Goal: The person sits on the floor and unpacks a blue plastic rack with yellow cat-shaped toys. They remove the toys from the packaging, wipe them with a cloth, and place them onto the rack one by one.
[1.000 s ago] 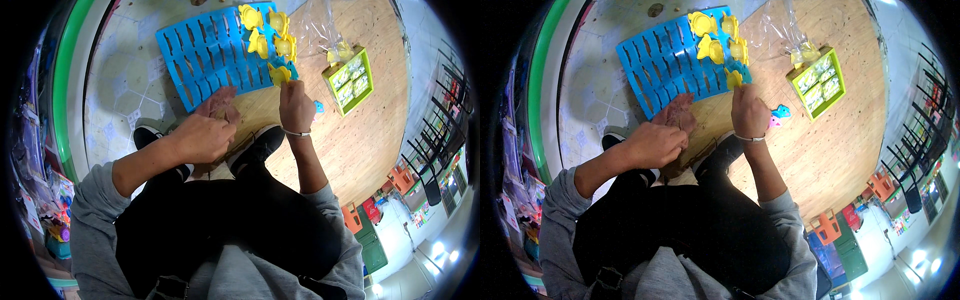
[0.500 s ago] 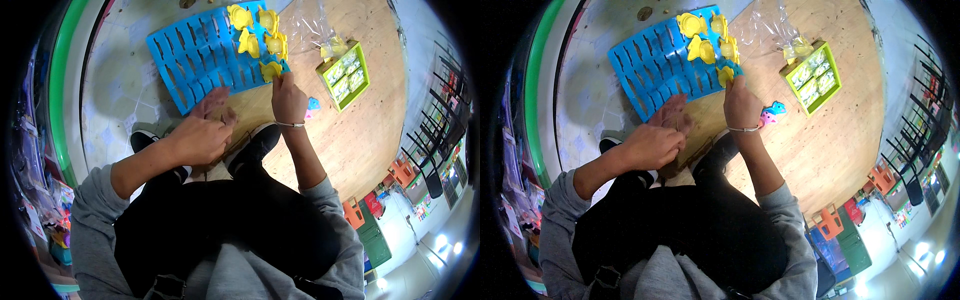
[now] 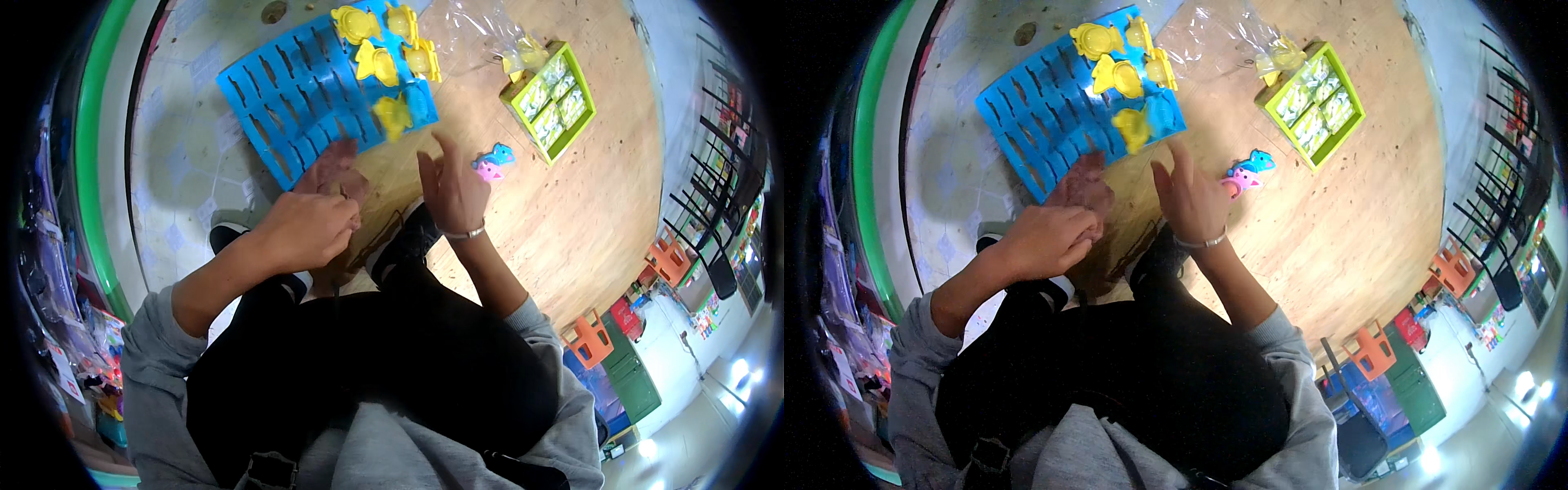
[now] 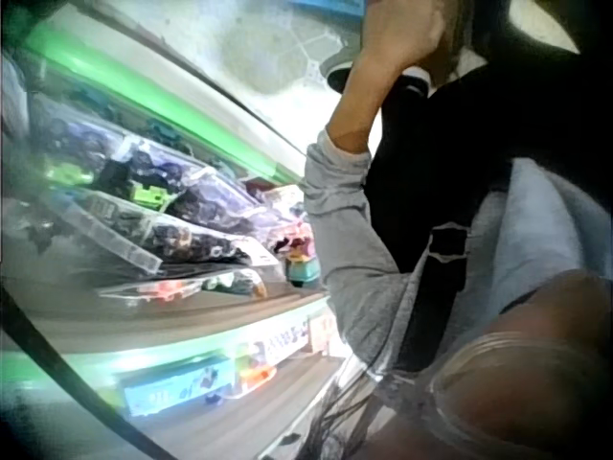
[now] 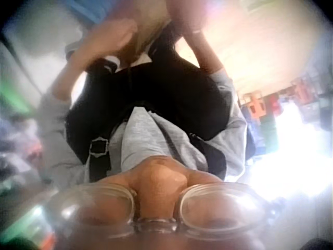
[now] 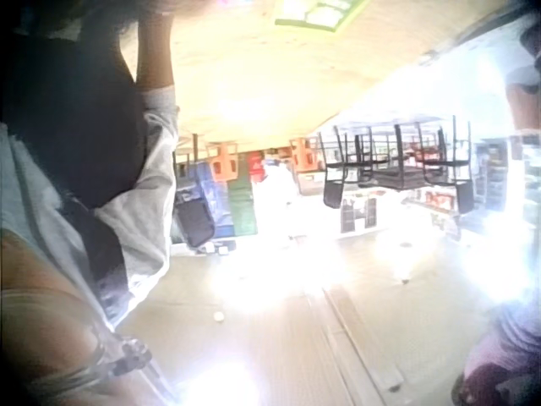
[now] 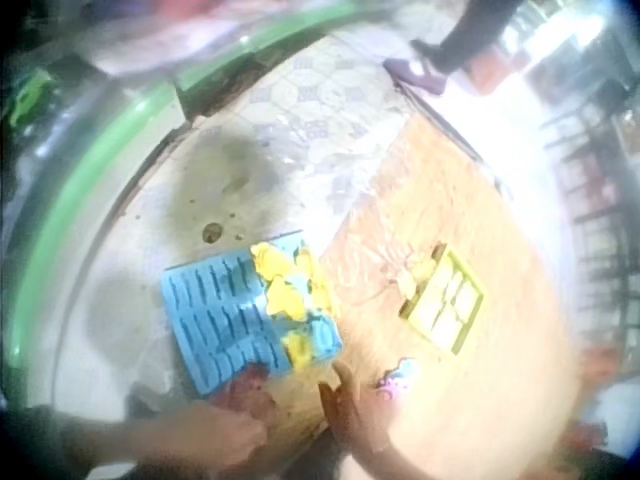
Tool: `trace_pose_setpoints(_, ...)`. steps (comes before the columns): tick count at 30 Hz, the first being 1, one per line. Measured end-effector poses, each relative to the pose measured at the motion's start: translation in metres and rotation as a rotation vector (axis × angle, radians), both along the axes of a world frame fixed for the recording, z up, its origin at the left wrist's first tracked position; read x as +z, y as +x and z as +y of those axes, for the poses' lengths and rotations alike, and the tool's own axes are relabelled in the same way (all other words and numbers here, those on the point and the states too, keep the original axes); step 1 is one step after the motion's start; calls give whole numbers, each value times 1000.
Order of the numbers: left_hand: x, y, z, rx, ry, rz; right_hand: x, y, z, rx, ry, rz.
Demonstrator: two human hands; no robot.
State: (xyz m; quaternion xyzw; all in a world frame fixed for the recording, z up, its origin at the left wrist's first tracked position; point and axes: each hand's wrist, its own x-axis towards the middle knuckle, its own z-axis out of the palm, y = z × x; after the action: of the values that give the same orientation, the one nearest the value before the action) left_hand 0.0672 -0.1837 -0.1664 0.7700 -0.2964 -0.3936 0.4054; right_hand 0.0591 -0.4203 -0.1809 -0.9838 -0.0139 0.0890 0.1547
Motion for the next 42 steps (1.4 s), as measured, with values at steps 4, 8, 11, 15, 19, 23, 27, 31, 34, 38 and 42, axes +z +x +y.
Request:
trace_pose_setpoints(4,6,3,-2,19,47,52,-11,-36,-36,7,-41,52)
trace_pose_setpoints(8,-1,3,-2,-20,73,-46,-21,-50,-68,-91,-90,64)
trace_pose_setpoints(11,-10,4,0,43,-8,-95,-24,-39,-76,-163,-4,87)
trace_pose_setpoints(15,-1,18,-3,23,97,-49,-56,-32,-131,-358,-94,-7)
trace_pose_setpoints(19,-3,17,-1,29,80,-44,-78,-28,-180,-210,-147,-49)
trace_pose_setpoints(23,-4,12,0,24,84,-46,-91,-20,-199,-354,-50,208)
trace_pose_setpoints(27,1,14,-4,51,48,-86,-92,-10,-210,-592,132,464)
trace_pose_setpoints(31,2,17,0,62,60,-50,-69,-11,-205,-855,545,344)
trace_pose_setpoints(34,10,25,4,129,65,161,-27,2,-177,-963,731,233)
trace_pose_setpoints(38,21,30,0,519,-311,790,31,21,-125,-882,978,206)
trace_pose_setpoints(42,58,44,-26,502,-594,-58,64,37,-48,-660,1281,469)
